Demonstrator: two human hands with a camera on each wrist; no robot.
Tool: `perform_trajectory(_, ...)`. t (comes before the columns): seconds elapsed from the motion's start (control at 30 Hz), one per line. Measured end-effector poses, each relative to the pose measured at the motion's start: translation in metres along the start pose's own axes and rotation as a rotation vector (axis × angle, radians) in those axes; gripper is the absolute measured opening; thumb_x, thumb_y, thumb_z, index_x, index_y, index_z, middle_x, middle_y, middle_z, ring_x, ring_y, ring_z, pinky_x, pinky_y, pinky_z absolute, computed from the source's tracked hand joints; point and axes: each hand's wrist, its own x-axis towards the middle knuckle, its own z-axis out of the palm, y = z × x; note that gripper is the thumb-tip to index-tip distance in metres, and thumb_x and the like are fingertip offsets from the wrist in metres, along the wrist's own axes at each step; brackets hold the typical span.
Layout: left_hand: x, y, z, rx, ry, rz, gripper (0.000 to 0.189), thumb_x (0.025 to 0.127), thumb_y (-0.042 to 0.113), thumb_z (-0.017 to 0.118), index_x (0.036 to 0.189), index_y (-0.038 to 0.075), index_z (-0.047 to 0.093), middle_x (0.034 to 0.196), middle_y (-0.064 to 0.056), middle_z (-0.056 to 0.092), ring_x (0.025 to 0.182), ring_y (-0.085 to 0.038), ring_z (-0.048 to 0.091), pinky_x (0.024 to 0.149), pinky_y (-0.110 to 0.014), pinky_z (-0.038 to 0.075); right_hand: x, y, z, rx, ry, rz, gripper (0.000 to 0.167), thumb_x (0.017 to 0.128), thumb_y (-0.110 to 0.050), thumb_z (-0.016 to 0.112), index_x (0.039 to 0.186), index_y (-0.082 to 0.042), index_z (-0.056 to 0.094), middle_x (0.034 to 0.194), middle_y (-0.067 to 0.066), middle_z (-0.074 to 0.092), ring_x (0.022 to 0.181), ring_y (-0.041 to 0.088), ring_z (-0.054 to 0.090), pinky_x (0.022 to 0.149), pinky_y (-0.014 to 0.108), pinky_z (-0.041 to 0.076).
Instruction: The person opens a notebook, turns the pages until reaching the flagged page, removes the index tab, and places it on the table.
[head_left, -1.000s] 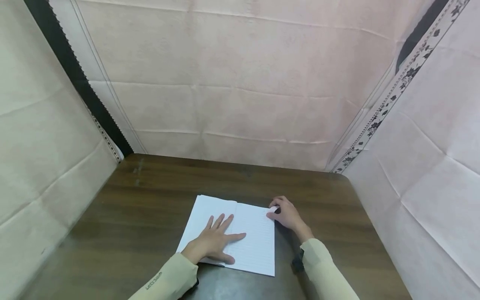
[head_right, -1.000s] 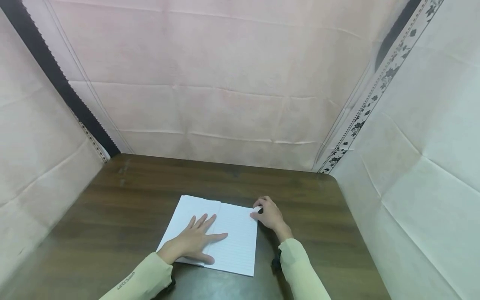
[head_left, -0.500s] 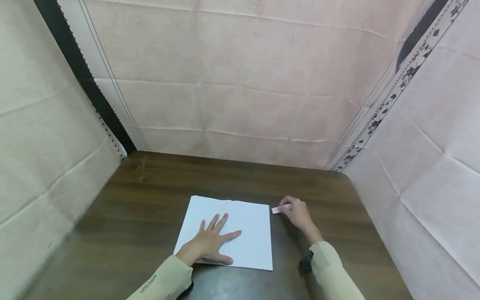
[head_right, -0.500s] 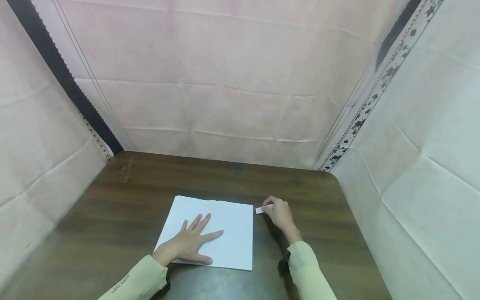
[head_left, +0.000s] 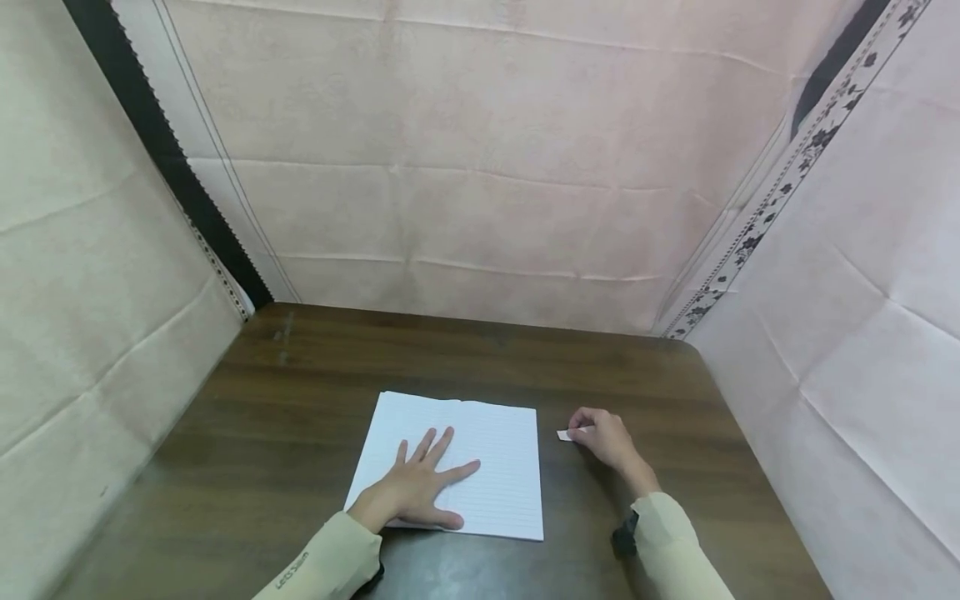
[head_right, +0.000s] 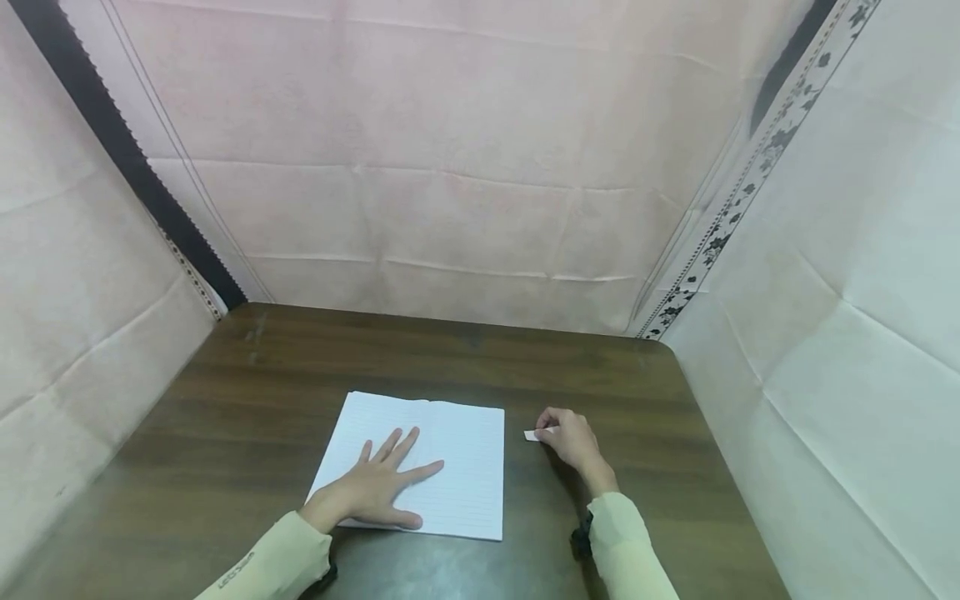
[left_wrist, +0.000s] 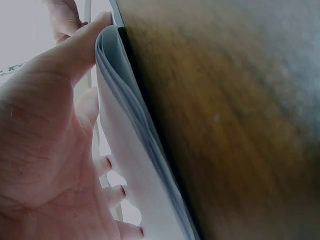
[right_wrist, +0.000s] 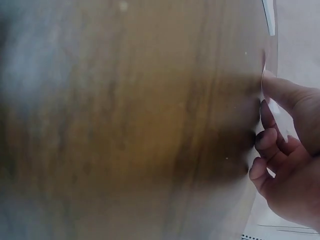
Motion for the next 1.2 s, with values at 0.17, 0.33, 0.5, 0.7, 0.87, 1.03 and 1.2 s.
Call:
perform_trajectory(0.17,-0.004,0.004,0.0,-0.002,-0.004,-0.008,0.085,0.083,0.07,0.064,0.155,0.034,0.037,0.166,-0.02,0.005,0.15,-0.046,0.005,0.108,-0.076,0.011,-0.001,-0.001,0.001,0.01,-0.021,-0.037,0.009,0.089,-0.014,0.076,0.086,-0.019,0.069,0.092,0.002,0.062,0.088,0.022,0.055,0.08,0.043,0.046)
perform_trajectory(0.33,-0.008,0.006,0.0,-0.004,-0.009,-0.004,0.084,0.084,0.069,0.064,0.155,0.035,0.036,0.166,-0.02,0.006,0.15,-0.046,0.005,0.108,-0.076,0.011,-0.004,-0.005,0.004,-0.004,-0.047,-0.035,0.014,0.087,-0.023,0.08,0.083,-0.02,0.067,0.097,0.005,0.055,0.091,0.024,0.052,0.079,0.042,0.045)
perform_trajectory(0.5,-0.009,0.007,0.002,-0.023,-0.021,0.011,0.084,0.085,0.065,0.065,0.156,0.033,0.036,0.165,-0.022,0.006,0.149,-0.048,0.005,0.107,-0.078,0.009,-0.005,-0.001,0.007,-0.061,-0.036,-0.008,0.022,0.084,-0.034,0.082,0.085,-0.02,0.064,0.105,0.008,0.052,0.103,0.03,0.047,0.086,0.051,0.039)
perform_trajectory(0.7,-0.005,0.004,0.005,-0.013,-0.035,-0.003,0.084,0.084,0.067,0.064,0.156,0.034,0.035,0.166,-0.02,0.004,0.15,-0.047,0.003,0.109,-0.077,0.008,-0.006,0.0,0.005,-0.067,-0.048,0.011,0.028,0.084,-0.039,0.081,0.091,-0.018,0.064,0.11,0.012,0.052,0.109,0.035,0.044,0.089,0.055,0.034)
perform_trajectory(0.87,0.008,-0.002,0.003,-0.03,0.007,0.026,0.082,0.087,0.065,0.063,0.156,0.031,0.036,0.166,-0.021,0.006,0.15,-0.048,0.004,0.108,-0.077,0.006,-0.001,0.002,-0.002,-0.087,0.003,-0.001,0.02,0.088,-0.03,0.078,0.097,-0.016,0.066,0.109,0.013,0.055,0.108,0.036,0.045,0.09,0.056,0.034)
perform_trajectory(1.03,0.019,-0.018,0.003,-0.062,0.14,0.069,0.074,0.093,0.057,0.06,0.155,0.021,0.04,0.163,-0.024,0.015,0.149,-0.047,0.011,0.112,-0.073,0.004,0.003,0.001,-0.002,-0.19,0.088,-0.07,0.013,0.091,-0.019,0.073,0.102,-0.012,0.069,0.105,0.013,0.062,0.103,0.037,0.054,0.088,0.06,0.04)
perform_trajectory(1.2,0.033,-0.048,-0.003,-0.059,0.28,0.027,0.064,0.097,0.047,0.06,0.15,0.015,0.046,0.158,-0.024,0.03,0.146,-0.044,0.025,0.115,-0.067,0.011,0.005,-0.001,0.001,-0.286,0.218,-0.116,0.008,0.094,-0.016,0.068,0.096,-0.009,0.07,0.096,0.014,0.066,0.093,0.037,0.063,0.078,0.057,0.048)
